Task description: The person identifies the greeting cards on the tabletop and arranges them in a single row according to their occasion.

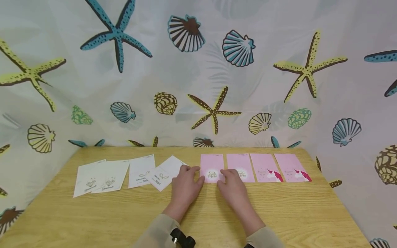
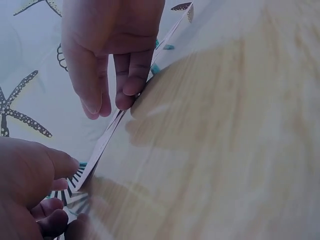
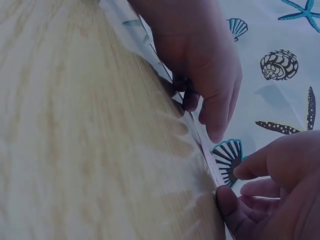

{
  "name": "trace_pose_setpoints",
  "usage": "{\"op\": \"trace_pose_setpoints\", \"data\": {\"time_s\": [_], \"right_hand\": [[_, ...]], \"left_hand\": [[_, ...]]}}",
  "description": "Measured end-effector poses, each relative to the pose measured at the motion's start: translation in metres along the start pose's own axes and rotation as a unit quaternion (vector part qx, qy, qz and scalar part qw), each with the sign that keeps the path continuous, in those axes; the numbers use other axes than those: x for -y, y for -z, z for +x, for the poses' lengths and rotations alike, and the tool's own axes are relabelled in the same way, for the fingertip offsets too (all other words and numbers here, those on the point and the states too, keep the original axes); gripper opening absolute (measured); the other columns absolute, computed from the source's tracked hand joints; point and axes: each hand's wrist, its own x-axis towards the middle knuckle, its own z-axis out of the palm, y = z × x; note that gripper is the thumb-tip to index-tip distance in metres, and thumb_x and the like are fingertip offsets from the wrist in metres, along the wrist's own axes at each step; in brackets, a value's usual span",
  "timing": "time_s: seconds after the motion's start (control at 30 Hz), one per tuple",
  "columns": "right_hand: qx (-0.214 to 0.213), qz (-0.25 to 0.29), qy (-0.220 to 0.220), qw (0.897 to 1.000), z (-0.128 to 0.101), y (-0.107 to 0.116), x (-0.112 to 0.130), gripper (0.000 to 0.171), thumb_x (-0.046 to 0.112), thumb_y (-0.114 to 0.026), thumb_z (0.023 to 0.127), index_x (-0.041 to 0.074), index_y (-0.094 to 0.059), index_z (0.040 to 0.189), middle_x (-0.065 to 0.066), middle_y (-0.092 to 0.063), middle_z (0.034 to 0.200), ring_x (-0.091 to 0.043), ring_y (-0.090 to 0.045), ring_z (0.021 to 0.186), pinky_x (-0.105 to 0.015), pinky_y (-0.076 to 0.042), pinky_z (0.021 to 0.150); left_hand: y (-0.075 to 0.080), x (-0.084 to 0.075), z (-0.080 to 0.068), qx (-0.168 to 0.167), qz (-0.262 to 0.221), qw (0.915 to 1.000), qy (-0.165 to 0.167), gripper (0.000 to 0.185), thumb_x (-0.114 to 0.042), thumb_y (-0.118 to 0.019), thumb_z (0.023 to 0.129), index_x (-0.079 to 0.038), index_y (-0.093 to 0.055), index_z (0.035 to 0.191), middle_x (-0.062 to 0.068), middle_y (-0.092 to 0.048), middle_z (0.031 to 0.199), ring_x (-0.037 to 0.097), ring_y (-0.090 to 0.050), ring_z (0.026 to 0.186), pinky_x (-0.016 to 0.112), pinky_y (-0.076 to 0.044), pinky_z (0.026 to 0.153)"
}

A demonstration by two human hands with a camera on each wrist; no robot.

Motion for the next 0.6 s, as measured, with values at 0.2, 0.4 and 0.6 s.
{"op": "trace_pose_setpoints", "data": {"time_s": [0.2,0.4,0.6], "right_hand": [[0.03,-0.047,0.021,0.998,-0.0032,0.0018,0.0041,0.039,0.01,-0.066,0.106,-0.007,-0.069,0.142,-0.025,-0.062,0.151,-0.045,-0.054,0.146,-0.059,-0.041,0.121],[0.035,-0.064,0.029,0.997,-0.0027,0.001,0.0029,0.037,0.01,-0.066,0.107,-0.008,-0.07,0.139,-0.026,-0.064,0.147,-0.046,-0.056,0.144,-0.059,-0.043,0.119],[0.034,-0.062,0.031,0.997,-0.002,0.0014,0.0016,0.038,0.011,-0.066,0.107,-0.009,-0.069,0.14,-0.027,-0.063,0.148,-0.047,-0.055,0.144,-0.059,-0.043,0.119]], "left_hand": [[-0.0026,-0.0013,-0.0027,0.002,0.046,0.9988,-0.02,0.038,-0.03,-0.084,0.1,-0.019,-0.08,0.136,0.01,-0.065,0.119,0.028,-0.064,0.103,0.051,-0.048,0.085],[-0.005,-0.0029,-0.0031,0.014,0.068,0.9975,-0.013,0.037,-0.034,-0.082,0.102,-0.021,-0.08,0.137,0.009,-0.064,0.122,0.028,-0.061,0.105,0.052,-0.047,0.089],[-0.0041,-0.0057,-0.0028,0.011,0.077,0.9969,-0.012,0.037,-0.035,-0.081,0.103,-0.021,-0.08,0.137,0.009,-0.064,0.122,0.028,-0.062,0.106,0.052,-0.047,0.088]]}}
